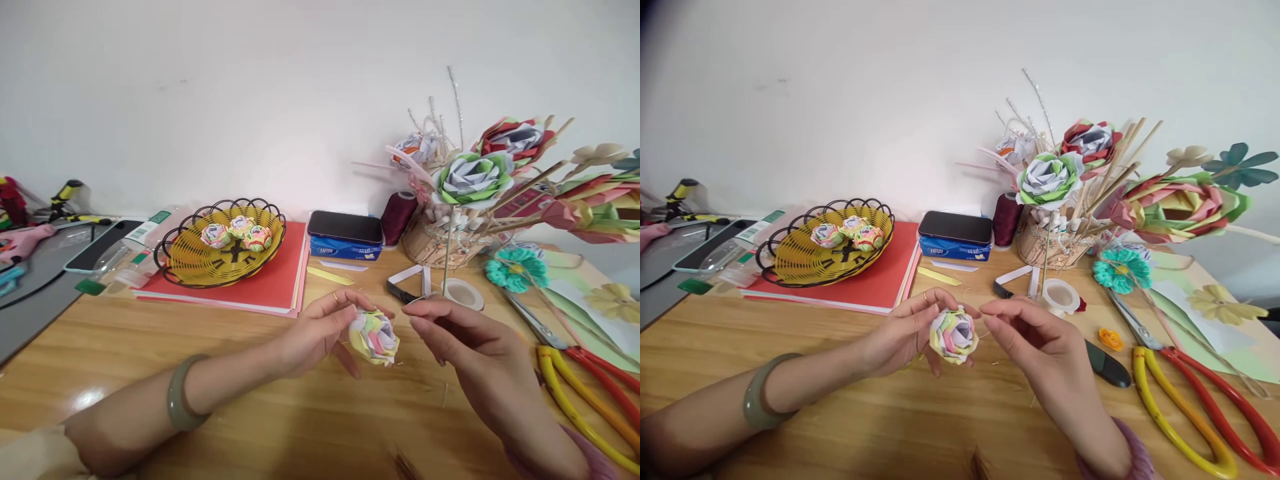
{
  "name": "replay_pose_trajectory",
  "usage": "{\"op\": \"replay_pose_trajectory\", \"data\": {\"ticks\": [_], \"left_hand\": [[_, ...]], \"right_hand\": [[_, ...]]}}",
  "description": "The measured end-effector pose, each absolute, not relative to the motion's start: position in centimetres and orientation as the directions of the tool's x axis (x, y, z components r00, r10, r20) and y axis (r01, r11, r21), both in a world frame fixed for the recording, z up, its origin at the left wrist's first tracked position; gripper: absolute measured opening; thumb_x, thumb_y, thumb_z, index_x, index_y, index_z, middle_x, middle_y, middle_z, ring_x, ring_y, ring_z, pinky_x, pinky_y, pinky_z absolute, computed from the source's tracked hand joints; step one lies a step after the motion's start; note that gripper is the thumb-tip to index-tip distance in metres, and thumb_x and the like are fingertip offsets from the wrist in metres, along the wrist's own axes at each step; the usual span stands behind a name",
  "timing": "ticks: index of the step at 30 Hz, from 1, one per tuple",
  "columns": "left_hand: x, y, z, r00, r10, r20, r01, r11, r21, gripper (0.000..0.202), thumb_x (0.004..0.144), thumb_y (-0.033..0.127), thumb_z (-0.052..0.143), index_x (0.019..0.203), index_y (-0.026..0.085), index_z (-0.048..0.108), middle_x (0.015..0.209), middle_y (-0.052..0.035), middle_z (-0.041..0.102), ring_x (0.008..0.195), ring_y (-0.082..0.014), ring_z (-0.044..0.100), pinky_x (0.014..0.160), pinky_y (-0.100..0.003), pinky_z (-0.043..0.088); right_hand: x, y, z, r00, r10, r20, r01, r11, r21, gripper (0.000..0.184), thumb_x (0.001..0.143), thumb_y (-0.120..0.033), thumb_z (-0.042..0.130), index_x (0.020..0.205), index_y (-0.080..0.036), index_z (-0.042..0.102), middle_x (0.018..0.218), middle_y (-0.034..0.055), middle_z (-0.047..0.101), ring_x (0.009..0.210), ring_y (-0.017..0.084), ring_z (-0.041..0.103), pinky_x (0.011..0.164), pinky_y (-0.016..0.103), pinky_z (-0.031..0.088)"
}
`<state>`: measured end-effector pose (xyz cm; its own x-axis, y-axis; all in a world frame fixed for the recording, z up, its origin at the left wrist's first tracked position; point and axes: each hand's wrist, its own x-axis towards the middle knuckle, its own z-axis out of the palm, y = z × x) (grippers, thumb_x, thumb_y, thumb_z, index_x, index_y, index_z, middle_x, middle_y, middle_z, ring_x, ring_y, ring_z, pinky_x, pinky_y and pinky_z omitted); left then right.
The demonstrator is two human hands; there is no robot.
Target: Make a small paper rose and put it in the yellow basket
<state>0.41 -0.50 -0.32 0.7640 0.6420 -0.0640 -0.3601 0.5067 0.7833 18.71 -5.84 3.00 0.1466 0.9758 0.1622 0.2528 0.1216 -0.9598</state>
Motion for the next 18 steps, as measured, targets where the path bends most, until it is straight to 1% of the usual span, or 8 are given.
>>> {"op": "replay_pose_trajectory", "data": {"ticks": [3, 5, 6, 9, 11, 13, 15, 18], "left_hand": [[0.56, -0.53, -0.64, 0.809, 0.583, -0.077, -0.332, 0.56, 0.759, 0.026, 0.082, 0.042, 0.051, 0.095, 0.019, 0.05, 0.086, -0.0053, 0.064, 0.064, -0.0176, 0.066, 0.04, -0.021, 0.051], [0.64, -0.53, -0.82, 0.813, 0.576, -0.087, -0.32, 0.567, 0.759, 0.025, 0.083, 0.039, 0.05, 0.098, 0.02, 0.05, 0.077, -0.0022, 0.063, 0.06, -0.0156, 0.065, 0.041, -0.022, 0.052], [0.66, -0.53, -0.86, 0.811, 0.576, -0.097, -0.314, 0.569, 0.76, 0.024, 0.083, 0.037, 0.05, 0.099, 0.02, 0.05, 0.075, -0.0013, 0.062, 0.059, -0.0145, 0.065, 0.042, -0.022, 0.052], [0.64, -0.58, -0.8, 0.811, 0.573, -0.122, -0.295, 0.579, 0.76, 0.023, 0.082, 0.038, 0.051, 0.097, 0.019, 0.051, 0.078, -0.0015, 0.059, 0.064, -0.0135, 0.063, 0.043, -0.022, 0.053], [0.6, -0.61, -0.69, 0.811, 0.572, -0.125, -0.281, 0.567, 0.774, 0.028, 0.079, 0.039, 0.056, 0.097, 0.019, 0.052, 0.083, -0.0024, 0.057, 0.069, -0.0139, 0.061, 0.044, -0.022, 0.053], [0.56, -0.63, -0.58, 0.811, 0.572, -0.124, -0.256, 0.538, 0.803, 0.034, 0.073, 0.038, 0.064, 0.099, 0.02, 0.052, 0.084, -0.0022, 0.056, 0.072, -0.0135, 0.059, 0.047, -0.022, 0.053], [0.56, -0.65, -0.49, 0.807, 0.577, -0.128, -0.227, 0.503, 0.834, 0.038, 0.068, 0.035, 0.069, 0.098, 0.02, 0.052, 0.082, -0.0015, 0.056, 0.072, -0.0125, 0.058, 0.049, -0.021, 0.053], [0.59, -0.67, -0.33, 0.794, 0.589, -0.152, -0.19, 0.478, 0.858, 0.037, 0.068, 0.036, 0.069, 0.096, 0.019, 0.053, 0.081, -0.0014, 0.057, 0.072, -0.0119, 0.057, 0.05, -0.02, 0.052]], "right_hand": [[18.38, -5.89, 3.31, 0.013, 0.955, 0.297, 0.38, 0.27, -0.884, 0.009, 0.075, -0.024, 0.064, 0.079, -0.028, 0.071, 0.066, -0.0008, 0.062, 0.056, 0.011, 0.052, 0.046, 0.02, 0.038], [18.13, -5.91, 3.45, -0.045, 0.94, 0.337, 0.435, 0.322, -0.841, 0.009, 0.076, -0.023, 0.063, 0.08, -0.026, 0.07, 0.066, 0.0006, 0.062, 0.058, 0.012, 0.054, 0.046, 0.021, 0.04], [18.01, -5.93, 3.48, -0.064, 0.938, 0.341, 0.456, 0.331, -0.826, 0.008, 0.076, -0.023, 0.062, 0.08, -0.024, 0.069, 0.066, 0.0011, 0.062, 0.057, 0.013, 0.055, 0.046, 0.021, 0.04], [17.74, -5.99, 3.49, -0.085, 0.938, 0.336, 0.509, 0.331, -0.795, 0.006, 0.077, -0.022, 0.06, 0.079, -0.021, 0.066, 0.062, 0.0004, 0.059, 0.052, 0.011, 0.052, 0.042, 0.02, 0.04], [17.67, -6.05, 3.43, -0.111, 0.934, 0.339, 0.553, 0.341, -0.76, 0.006, 0.078, -0.02, 0.059, 0.078, -0.02, 0.065, 0.059, -0.001, 0.055, 0.048, 0.01, 0.048, 0.04, 0.02, 0.038], [17.71, -6.14, 3.31, -0.16, 0.922, 0.352, 0.593, 0.375, -0.712, 0.009, 0.079, -0.017, 0.057, 0.08, -0.02, 0.065, 0.059, -0.0015, 0.055, 0.047, 0.009, 0.046, 0.04, 0.02, 0.037], [17.8, -6.23, 3.12, -0.204, 0.903, 0.378, 0.624, 0.418, -0.66, 0.011, 0.08, -0.015, 0.056, 0.084, -0.02, 0.065, 0.061, -0.001, 0.056, 0.048, 0.009, 0.046, 0.041, 0.02, 0.037], [17.91, -6.3, 2.8, -0.24, 0.877, 0.416, 0.646, 0.464, -0.606, 0.013, 0.081, -0.014, 0.054, 0.087, -0.019, 0.064, 0.065, 0.0004, 0.058, 0.052, 0.01, 0.05, 0.044, 0.02, 0.038]]}}
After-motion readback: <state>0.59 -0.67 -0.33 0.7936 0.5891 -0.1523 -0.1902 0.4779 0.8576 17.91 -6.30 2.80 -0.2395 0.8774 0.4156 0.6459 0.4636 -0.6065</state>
